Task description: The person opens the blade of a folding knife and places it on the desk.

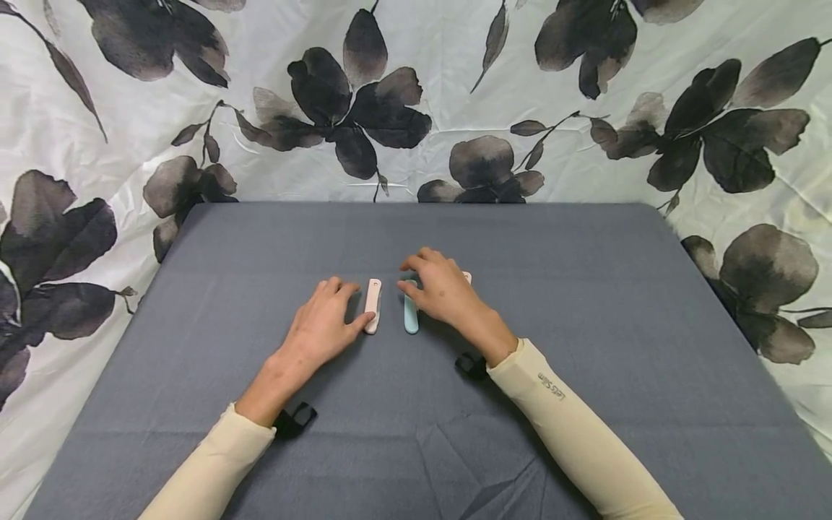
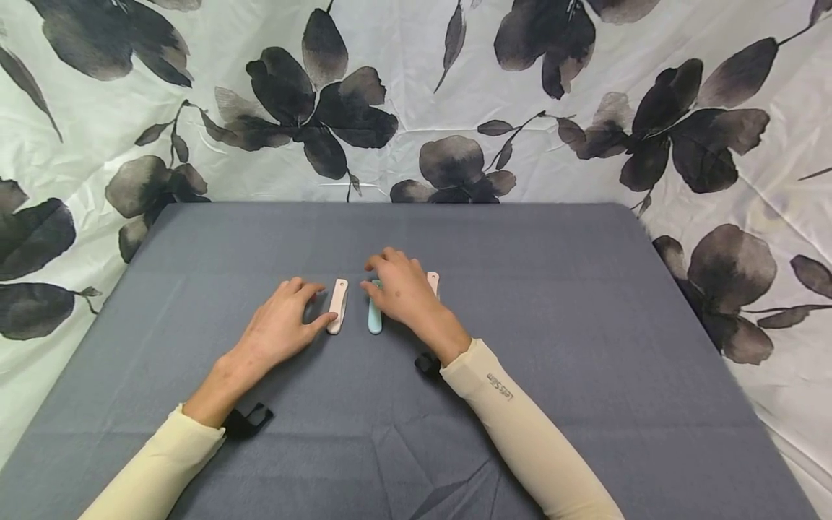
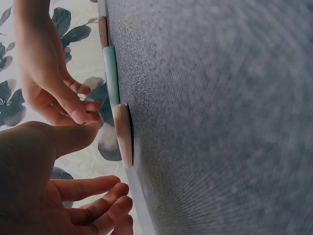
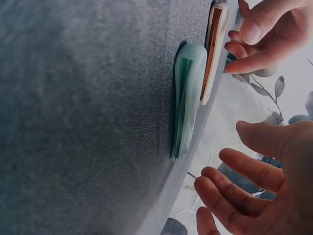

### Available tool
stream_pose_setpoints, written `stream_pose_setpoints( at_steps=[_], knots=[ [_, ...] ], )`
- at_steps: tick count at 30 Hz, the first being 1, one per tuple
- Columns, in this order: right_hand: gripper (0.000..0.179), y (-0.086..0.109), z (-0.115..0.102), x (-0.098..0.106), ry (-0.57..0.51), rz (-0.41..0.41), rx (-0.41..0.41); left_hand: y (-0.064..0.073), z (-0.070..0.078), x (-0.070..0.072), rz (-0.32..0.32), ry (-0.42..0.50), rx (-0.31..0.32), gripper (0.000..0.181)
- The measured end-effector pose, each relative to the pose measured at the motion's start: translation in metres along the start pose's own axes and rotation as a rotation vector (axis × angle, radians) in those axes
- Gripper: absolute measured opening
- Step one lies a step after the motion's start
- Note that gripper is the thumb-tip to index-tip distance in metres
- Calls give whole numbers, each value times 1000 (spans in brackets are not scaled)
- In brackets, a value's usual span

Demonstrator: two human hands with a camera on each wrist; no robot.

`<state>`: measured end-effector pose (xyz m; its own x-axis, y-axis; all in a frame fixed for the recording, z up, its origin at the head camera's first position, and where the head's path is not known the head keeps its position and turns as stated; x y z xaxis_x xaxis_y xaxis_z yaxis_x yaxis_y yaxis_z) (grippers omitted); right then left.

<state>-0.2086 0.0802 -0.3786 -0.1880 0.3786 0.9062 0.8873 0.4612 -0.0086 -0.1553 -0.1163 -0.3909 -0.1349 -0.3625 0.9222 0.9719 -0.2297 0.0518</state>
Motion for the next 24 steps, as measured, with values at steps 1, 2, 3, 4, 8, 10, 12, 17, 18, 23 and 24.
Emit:
stream_pose_setpoints(
  at_steps=[1, 2, 3, 4, 8, 10, 12, 17, 18, 23, 24],
  knots=[
    [33, -1, -1, -1, 0, 0, 4, 0, 0, -1, -2, -1, 0, 59],
    [33, -2, -1, -1, 1, 1, 5, 1, 0, -1, -5, -1, -1, 59],
    [33, -2, -2, -2, 2, 2, 7, 1, 0, -2, -8, -2, -1, 59],
    [33, -3, -2, -2, 4, 2, 8, 1, 0, -3, -12, -2, -2, 59],
    [32, -5, -4, -5, 16, -6, 8, 3, 0, -6, -21, 0, -4, 59],
    [32, -5, -4, -6, 20, -12, 10, 3, -1, -7, -18, 4, -6, 60],
    [33, -6, -5, -7, 25, -15, 12, 4, 0, -7, -15, 7, -8, 60],
    [33, -8, -6, -10, 37, -15, 13, 5, 0, -8, -11, 14, -12, 60],
    [33, -9, -6, -10, 42, -17, 12, 5, 0, -8, -12, 16, -12, 61],
    [32, -11, -7, -15, 64, -34, -7, 6, 0, -10, -24, 21, -11, 60],
    [32, -12, -8, -15, 68, -36, -9, 6, 0, -10, -26, 21, -11, 60]
  ],
)
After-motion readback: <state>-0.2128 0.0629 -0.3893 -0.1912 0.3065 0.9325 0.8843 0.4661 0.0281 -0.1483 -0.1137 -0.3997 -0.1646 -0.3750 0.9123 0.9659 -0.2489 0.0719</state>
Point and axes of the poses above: each hand's wrist, its own y-axis away from the middle knuckle, its own x-axis out of the back of the hand, z = x × y, the point moved 3 cm from there along -y, towards the middle knuckle, and after that the axes turned 4 degrees about -z, right-handed, at the moved point
